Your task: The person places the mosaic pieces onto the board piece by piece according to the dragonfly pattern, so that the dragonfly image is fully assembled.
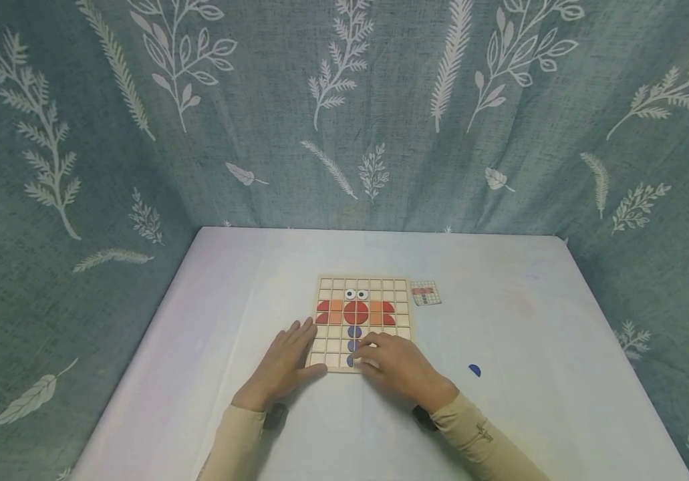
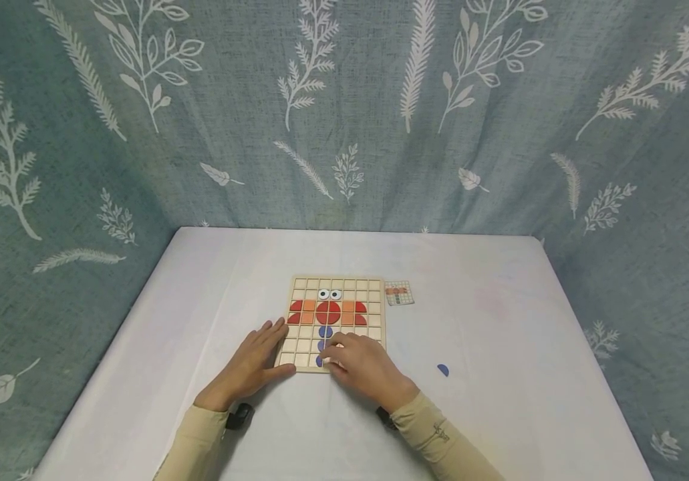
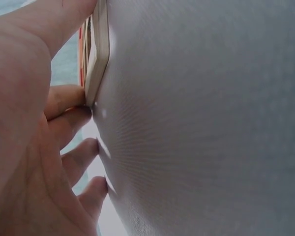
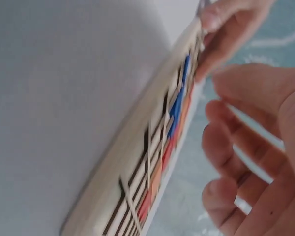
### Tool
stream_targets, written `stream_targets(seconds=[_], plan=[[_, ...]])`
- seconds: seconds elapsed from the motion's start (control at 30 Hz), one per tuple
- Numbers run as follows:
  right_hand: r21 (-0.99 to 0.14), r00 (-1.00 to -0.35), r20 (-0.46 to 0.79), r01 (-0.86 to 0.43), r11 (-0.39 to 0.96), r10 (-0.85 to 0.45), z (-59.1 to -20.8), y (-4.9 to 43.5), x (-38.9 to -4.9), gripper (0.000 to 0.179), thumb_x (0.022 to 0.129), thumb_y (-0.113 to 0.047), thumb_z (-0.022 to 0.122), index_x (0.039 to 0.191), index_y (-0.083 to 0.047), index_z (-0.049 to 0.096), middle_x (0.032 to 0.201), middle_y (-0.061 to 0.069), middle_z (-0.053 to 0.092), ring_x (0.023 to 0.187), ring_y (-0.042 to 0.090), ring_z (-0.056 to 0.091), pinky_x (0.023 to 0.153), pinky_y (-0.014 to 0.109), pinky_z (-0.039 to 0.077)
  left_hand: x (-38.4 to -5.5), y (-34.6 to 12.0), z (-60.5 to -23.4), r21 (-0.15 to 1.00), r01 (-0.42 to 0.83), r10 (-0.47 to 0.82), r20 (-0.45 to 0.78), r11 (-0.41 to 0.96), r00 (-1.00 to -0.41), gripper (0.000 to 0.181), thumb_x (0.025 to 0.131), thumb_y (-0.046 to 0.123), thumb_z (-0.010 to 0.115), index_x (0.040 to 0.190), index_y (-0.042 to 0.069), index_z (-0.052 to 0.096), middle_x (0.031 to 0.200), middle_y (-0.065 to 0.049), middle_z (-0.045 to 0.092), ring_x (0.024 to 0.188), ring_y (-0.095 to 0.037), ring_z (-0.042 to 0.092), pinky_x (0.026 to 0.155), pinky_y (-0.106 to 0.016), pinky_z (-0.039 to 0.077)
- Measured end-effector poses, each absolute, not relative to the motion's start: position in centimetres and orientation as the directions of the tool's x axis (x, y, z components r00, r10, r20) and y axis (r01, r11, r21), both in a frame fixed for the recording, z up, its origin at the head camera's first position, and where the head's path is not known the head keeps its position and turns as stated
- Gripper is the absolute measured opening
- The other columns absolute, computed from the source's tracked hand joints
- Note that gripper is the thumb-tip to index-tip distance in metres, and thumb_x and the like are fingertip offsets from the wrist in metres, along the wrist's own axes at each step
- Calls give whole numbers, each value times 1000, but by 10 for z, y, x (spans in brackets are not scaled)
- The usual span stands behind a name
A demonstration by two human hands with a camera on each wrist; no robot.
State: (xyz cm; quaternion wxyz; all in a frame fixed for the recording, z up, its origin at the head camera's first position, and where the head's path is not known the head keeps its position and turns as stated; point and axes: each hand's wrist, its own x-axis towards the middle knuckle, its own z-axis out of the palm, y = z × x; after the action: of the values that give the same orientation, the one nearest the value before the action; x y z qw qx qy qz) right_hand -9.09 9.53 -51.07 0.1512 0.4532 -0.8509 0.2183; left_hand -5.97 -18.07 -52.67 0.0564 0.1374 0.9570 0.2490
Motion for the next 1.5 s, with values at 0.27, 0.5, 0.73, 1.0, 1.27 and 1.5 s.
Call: stream_targets(seconds=[0.27,0.5,0.73,1.0,1.27,1.5], plan=[[-277,-584,468,-810,517,-663,-496,130,-100,32,84,-14,83,114,-17,75,111,-2,71,98,15,69,85,34,59,-60,-181,-527,496,219,283,-56,840,-958,87,93,48,71,159,6,32,166,-10,25,154,-33,16,125,-51,10],[-329,-652,479,-755,568,-588,-491,167,-103,42,85,-12,83,125,-17,71,117,-1,70,87,11,66,73,31,59,-59,-181,-527,492,221,284,-55,842,-957,88,92,48,71,159,6,32,166,-10,25,154,-33,17,125,-51,10],[-364,-710,456,-699,615,-537,-499,201,-106,42,83,-9,84,122,-17,73,115,-3,70,76,10,60,64,26,53,-59,-181,-526,491,222,281,-50,843,-958,87,92,47,71,158,5,33,166,-11,25,153,-35,18,125,-52,11],[-367,-734,437,-673,642,-520,-502,233,-103,44,79,-4,86,119,-18,73,111,-6,71,76,8,58,63,27,51,-60,-180,-525,505,213,284,-67,836,-956,87,93,47,71,158,5,32,167,-10,23,154,-33,16,126,-50,9],[-374,-782,372,-619,691,-500,-506,258,-96,49,76,5,84,119,-16,73,110,-7,71,79,5,57,66,29,54,-60,-179,-525,509,215,286,-65,834,-956,87,93,47,70,159,5,32,166,-10,23,154,-34,16,125,-51,9],[-379,-835,244,-551,744,-494,-508,271,-89,50,78,9,79,122,-15,72,115,-3,71,93,12,64,81,39,60,-60,-179,-523,507,218,290,-66,834,-955,86,94,46,70,158,4,32,166,-11,23,154,-34,16,125,-52,10]])
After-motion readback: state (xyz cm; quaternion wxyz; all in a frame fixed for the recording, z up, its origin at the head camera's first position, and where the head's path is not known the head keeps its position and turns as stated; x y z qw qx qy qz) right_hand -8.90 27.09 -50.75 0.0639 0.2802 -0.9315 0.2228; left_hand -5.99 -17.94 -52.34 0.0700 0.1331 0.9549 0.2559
